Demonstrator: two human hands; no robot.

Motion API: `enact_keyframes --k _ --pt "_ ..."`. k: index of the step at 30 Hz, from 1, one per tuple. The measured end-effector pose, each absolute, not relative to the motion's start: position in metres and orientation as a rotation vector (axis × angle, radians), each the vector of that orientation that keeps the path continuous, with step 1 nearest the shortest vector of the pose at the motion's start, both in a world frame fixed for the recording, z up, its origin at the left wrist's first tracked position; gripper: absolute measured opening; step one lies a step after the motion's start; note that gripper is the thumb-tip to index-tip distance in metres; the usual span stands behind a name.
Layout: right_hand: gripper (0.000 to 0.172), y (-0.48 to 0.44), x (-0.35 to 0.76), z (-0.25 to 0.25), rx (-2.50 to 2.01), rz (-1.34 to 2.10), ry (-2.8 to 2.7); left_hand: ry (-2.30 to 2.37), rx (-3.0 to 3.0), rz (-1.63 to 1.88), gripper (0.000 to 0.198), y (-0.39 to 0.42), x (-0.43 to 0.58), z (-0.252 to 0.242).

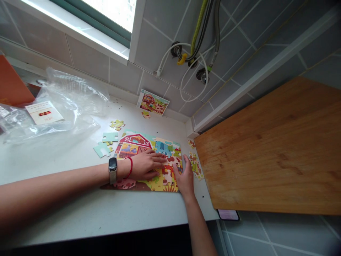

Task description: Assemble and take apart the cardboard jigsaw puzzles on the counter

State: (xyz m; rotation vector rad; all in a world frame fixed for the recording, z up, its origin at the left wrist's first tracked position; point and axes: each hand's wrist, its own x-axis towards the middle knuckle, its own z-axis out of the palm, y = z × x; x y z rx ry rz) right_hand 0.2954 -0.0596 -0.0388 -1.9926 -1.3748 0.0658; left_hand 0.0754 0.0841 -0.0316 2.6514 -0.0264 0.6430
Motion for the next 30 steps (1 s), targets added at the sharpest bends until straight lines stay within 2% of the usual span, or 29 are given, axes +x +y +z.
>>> enact_keyframes --k 5,11,20,30 --pt "0.038 -0.059 0.295 -0.037 -1.98 0.033 -1.46 -0.019 2.684 0.612 0.038 0.084 0.075 -0.029" --pt "0.055 -0.059 0.293 -0.039 -1.972 -0.002 -1.34 0.013 2.731 0.557 0.041 0.084 0.074 -0.028" --pt "0.052 -0.059 0.293 -0.043 -1.946 0.017 -1.299 0.006 2.743 0.494 0.029 0.084 0.073 -0.02" --pt "0.046 -0.058 0.295 -0.042 -1.848 0.072 -1.27 -0.032 2.772 0.516 0.029 0.084 0.072 -0.018"
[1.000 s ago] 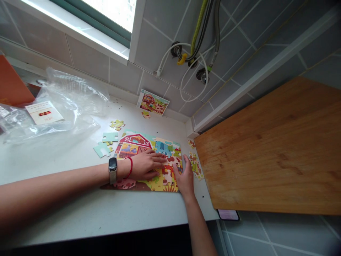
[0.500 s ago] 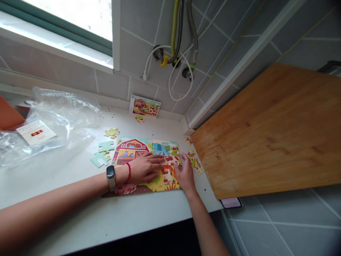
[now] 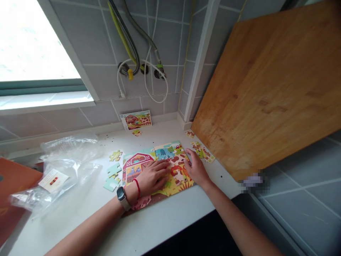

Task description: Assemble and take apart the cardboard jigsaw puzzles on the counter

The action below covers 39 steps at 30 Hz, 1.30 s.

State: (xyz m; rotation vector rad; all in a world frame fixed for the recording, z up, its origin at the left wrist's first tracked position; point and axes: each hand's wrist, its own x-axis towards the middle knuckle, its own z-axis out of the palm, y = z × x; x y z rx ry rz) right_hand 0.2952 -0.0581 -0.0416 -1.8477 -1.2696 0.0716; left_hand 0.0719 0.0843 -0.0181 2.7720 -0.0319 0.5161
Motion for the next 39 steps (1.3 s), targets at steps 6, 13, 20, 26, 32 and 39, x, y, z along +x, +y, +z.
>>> enact_keyframes --k 6,13,20,26,32,39 --pt "0.035 -0.06 0.297 -0.035 -1.744 0.013 -1.291 -0.089 2.748 0.552 0.025 0.082 0.071 -0.015" --pt "0.029 -0.077 0.28 -0.021 -1.642 -0.007 -1.405 -0.078 2.645 0.537 0.026 0.079 0.074 -0.003" --pt "0.047 -0.106 0.274 -0.017 -1.716 0.226 -1.66 0.057 2.559 0.608 0.021 0.084 0.075 -0.008" --pt "0.031 -0.095 0.284 -0.017 -1.649 0.266 -1.709 0.085 2.577 0.579 0.022 0.085 0.074 -0.012" --pt "0.021 -0.079 0.285 -0.022 -1.603 0.131 -1.755 0.096 2.611 0.548 0.023 0.084 0.074 -0.01" --pt "0.02 -0.081 0.281 -0.022 -1.623 0.074 -1.709 0.091 2.655 0.52 0.029 0.084 0.073 -0.01"
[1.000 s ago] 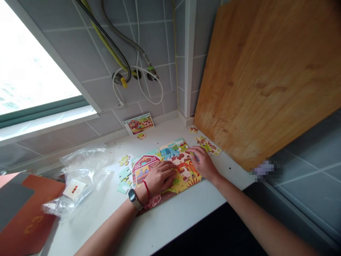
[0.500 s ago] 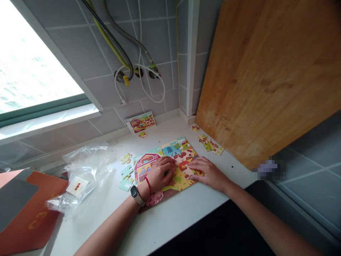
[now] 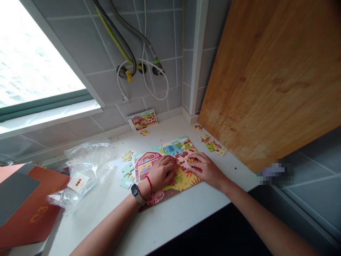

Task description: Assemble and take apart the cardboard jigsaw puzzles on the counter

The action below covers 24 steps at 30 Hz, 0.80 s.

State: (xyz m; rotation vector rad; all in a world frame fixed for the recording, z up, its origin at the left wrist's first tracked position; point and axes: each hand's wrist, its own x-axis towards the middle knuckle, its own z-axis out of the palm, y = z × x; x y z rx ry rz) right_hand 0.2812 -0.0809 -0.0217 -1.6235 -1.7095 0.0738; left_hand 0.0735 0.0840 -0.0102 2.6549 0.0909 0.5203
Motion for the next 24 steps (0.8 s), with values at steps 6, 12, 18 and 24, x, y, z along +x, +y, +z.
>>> enact_keyframes --k 6,12,18,24 --pt "0.015 -0.0815 0.278 -0.0147 -1.651 0.095 -1.671 0.102 2.724 0.502 0.036 0.0841 0.0732 -0.0153" --pt "0.016 -0.0828 0.2771 -0.0132 -1.659 0.108 -1.645 0.103 2.753 0.489 0.038 0.0836 0.0728 -0.015" --pt "0.015 -0.0829 0.2784 -0.0187 -1.667 0.112 -1.64 0.081 2.775 0.465 0.038 0.0839 0.0722 -0.0127" --pt "0.017 -0.0831 0.2792 -0.0186 -1.677 0.119 -1.645 0.082 2.789 0.459 0.037 0.0837 0.0724 -0.0129"
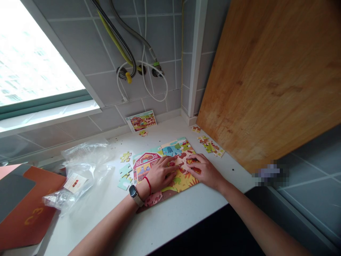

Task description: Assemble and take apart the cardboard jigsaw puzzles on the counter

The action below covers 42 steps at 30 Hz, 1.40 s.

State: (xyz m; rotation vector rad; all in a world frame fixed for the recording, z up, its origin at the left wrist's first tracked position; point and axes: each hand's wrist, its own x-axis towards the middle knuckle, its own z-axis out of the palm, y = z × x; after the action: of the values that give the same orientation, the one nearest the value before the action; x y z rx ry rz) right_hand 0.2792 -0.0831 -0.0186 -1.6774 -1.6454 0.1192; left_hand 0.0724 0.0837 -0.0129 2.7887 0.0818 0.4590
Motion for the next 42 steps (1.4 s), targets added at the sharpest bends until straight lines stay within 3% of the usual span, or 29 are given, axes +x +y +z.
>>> enact_keyframes --k 8,14,19,25,30,37,42 --pt "0.017 -0.083 0.28 -0.02 -1.694 0.117 -1.671 0.092 2.776 0.458 0.038 0.084 0.073 -0.015" --pt "0.028 -0.086 0.279 -0.017 -1.715 0.092 -1.588 0.081 2.764 0.482 0.036 0.083 0.073 -0.014" --pt "0.01 -0.092 0.28 -0.018 -1.795 -0.032 -1.382 0.098 2.733 0.479 0.034 0.084 0.074 -0.014" --pt "0.01 -0.093 0.279 -0.022 -1.843 0.01 -1.432 0.102 2.743 0.498 0.032 0.085 0.073 -0.018" --pt "0.028 -0.09 0.276 -0.02 -1.899 -0.02 -1.479 0.095 2.734 0.504 0.032 0.084 0.073 -0.016" --pt "0.026 -0.091 0.263 -0.013 -1.994 -0.033 -1.544 0.094 2.771 0.504 0.037 0.085 0.075 -0.018" --pt "0.043 -0.086 0.25 -0.011 -2.133 -0.059 -1.518 0.091 2.776 0.49 0.034 0.084 0.074 -0.017"
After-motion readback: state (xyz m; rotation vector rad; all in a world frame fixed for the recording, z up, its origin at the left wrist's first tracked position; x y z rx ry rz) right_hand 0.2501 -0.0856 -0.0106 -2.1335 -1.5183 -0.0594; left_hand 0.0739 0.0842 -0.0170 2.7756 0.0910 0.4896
